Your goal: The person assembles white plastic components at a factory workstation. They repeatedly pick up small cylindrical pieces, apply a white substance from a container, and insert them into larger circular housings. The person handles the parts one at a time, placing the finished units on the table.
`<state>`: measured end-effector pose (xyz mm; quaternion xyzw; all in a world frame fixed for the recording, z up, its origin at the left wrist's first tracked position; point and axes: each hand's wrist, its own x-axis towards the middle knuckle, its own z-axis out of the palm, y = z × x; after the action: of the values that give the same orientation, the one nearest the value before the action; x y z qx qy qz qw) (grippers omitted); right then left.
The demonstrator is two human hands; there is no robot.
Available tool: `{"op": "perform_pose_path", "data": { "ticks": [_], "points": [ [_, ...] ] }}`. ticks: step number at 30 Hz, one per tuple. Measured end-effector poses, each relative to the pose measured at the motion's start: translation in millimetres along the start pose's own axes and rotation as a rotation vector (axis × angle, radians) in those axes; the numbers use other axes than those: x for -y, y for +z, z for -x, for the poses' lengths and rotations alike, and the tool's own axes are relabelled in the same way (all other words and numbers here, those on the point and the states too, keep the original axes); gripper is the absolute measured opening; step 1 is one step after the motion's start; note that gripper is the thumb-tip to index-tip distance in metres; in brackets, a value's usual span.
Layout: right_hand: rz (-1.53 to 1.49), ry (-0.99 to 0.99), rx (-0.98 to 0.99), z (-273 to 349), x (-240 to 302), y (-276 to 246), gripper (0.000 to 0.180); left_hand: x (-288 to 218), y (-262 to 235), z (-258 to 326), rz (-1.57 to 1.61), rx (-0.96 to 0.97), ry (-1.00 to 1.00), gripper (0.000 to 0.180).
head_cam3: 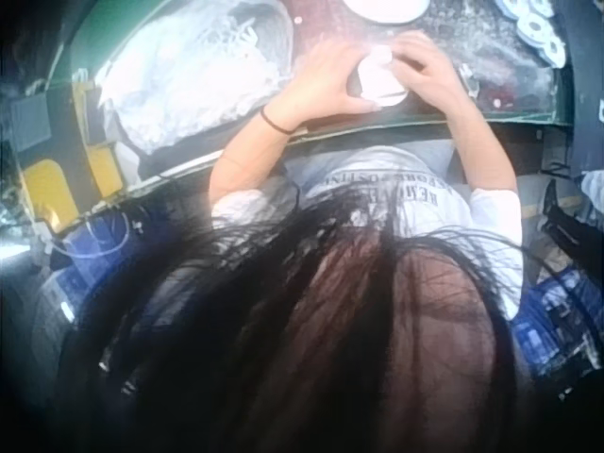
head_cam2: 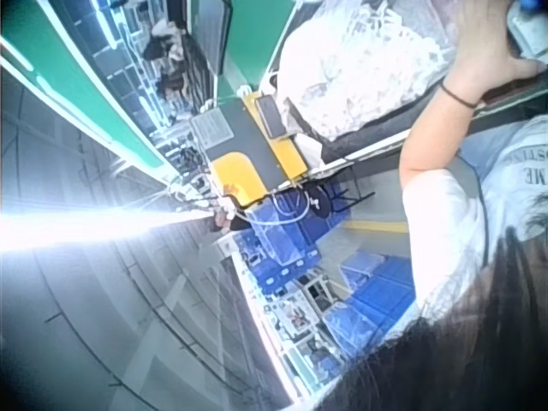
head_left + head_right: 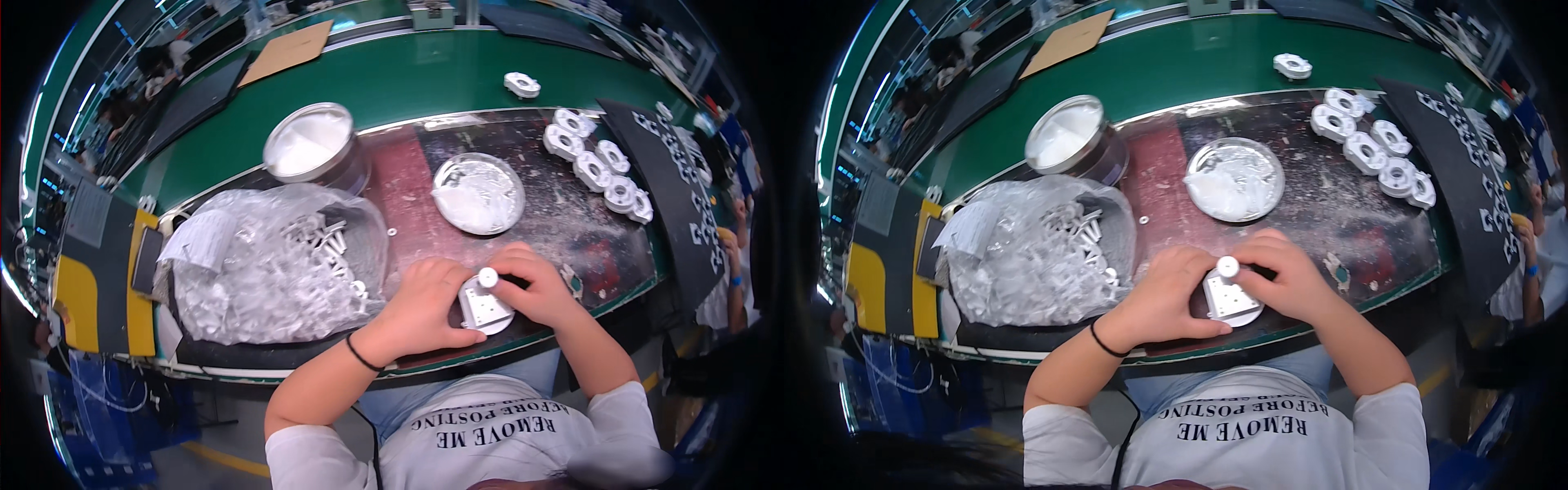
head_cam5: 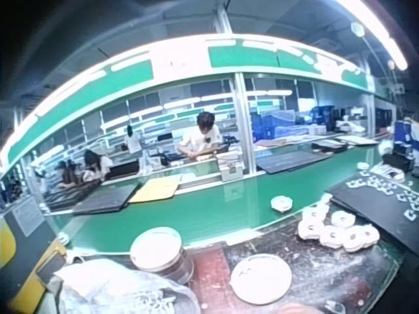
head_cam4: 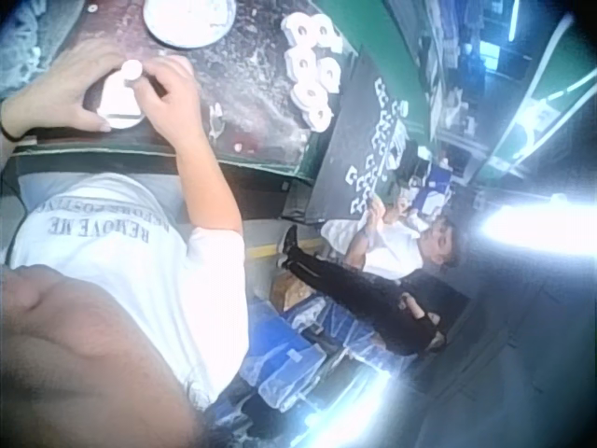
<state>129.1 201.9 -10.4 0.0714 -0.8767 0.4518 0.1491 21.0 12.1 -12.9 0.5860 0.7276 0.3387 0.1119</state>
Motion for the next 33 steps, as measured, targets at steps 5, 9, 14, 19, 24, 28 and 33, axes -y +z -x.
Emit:
{"op": "perform_pose_path", "data": {
  "ticks": [5, 9, 14, 19, 24, 28, 33],
  "points": [
    [0.025, 0.152, -0.185, 33, -7, -15, 0.028, 2, 5, 5, -0.003, -0.044, 0.007, 0.077],
    [0.071, 0.210, -0.358, 64, -14, -31, 0.025, -1, 8, 0, -0.024, -0.063, 0.003, 0.077],
    [0.098, 0.136, -0.394, 78, -22, -49, 0.019, -12, -10, -6, -0.069, -0.014, -0.082, 0.076],
    [0.032, 0.250, -0.394, 78, -27, -53, 0.015, -1, -50, -82, -0.260, -0.212, -0.075, 0.078],
    [-0.010, 0.204, -0.359, 78, -29, -57, 0.012, 67, -76, -185, -0.329, -0.376, -0.422, 0.070],
    [-0.011, 0.198, -0.364, 79, -30, -60, 0.009, 153, -72, -222, -0.369, -0.523, -0.663, 0.074],
    [-0.062, 0.184, -0.354, 79, -30, -63, 0.010, 201, -71, -229, -0.189, -0.464, -0.755, 0.084]
  ]
}}
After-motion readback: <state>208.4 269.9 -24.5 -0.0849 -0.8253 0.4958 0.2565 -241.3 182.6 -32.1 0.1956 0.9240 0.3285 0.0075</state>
